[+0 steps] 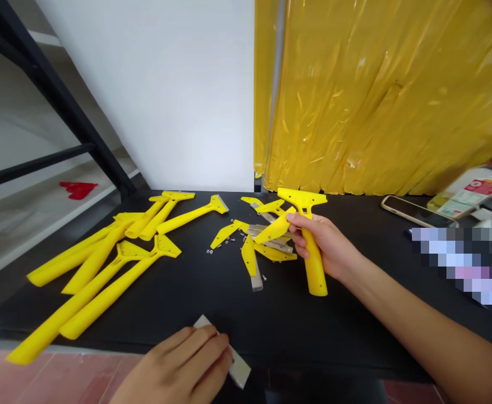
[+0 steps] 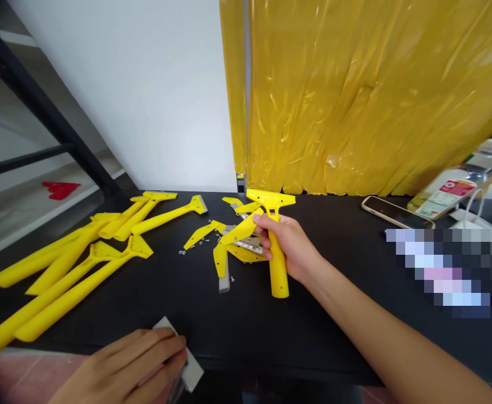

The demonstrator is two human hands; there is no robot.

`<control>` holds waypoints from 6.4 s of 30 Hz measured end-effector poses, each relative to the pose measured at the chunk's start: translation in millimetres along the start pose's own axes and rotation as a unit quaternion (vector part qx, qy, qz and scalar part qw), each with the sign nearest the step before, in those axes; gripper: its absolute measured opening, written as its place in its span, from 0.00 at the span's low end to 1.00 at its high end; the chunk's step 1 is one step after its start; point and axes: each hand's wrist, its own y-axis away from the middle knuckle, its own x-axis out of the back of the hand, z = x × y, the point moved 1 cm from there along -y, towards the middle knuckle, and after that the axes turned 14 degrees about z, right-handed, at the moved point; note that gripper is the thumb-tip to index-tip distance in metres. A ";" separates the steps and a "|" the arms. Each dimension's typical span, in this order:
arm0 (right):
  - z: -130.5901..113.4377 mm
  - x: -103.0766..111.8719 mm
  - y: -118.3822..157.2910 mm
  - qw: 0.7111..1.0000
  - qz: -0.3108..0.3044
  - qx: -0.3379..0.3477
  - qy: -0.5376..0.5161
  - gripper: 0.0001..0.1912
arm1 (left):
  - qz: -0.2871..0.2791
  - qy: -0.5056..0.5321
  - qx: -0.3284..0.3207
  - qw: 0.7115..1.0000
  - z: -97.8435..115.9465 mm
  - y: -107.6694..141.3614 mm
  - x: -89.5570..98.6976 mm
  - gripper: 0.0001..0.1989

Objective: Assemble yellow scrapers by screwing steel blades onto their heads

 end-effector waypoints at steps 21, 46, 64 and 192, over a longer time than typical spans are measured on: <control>-16.5 -0.8 1.2 0.990 -0.042 0.074 -0.113 0.07 | 0.090 0.525 0.504 0.680 -89.8 -178.4 -74.8 0.09; 0.4 -3.7 3.3 0.990 -0.026 0.135 0.038 0.08 | 0.149 0.601 0.527 0.582 -83.4 -158.2 -83.7 0.10; -0.2 -1.4 3.5 0.989 0.006 0.026 0.143 0.14 | 0.084 0.544 0.489 0.677 -90.4 -157.4 -76.7 0.08; 4.9 -16.3 21.0 0.978 -0.137 -0.155 -0.029 0.15 | 0.092 0.107 -0.077 0.987 -113.4 -148.7 -64.6 0.17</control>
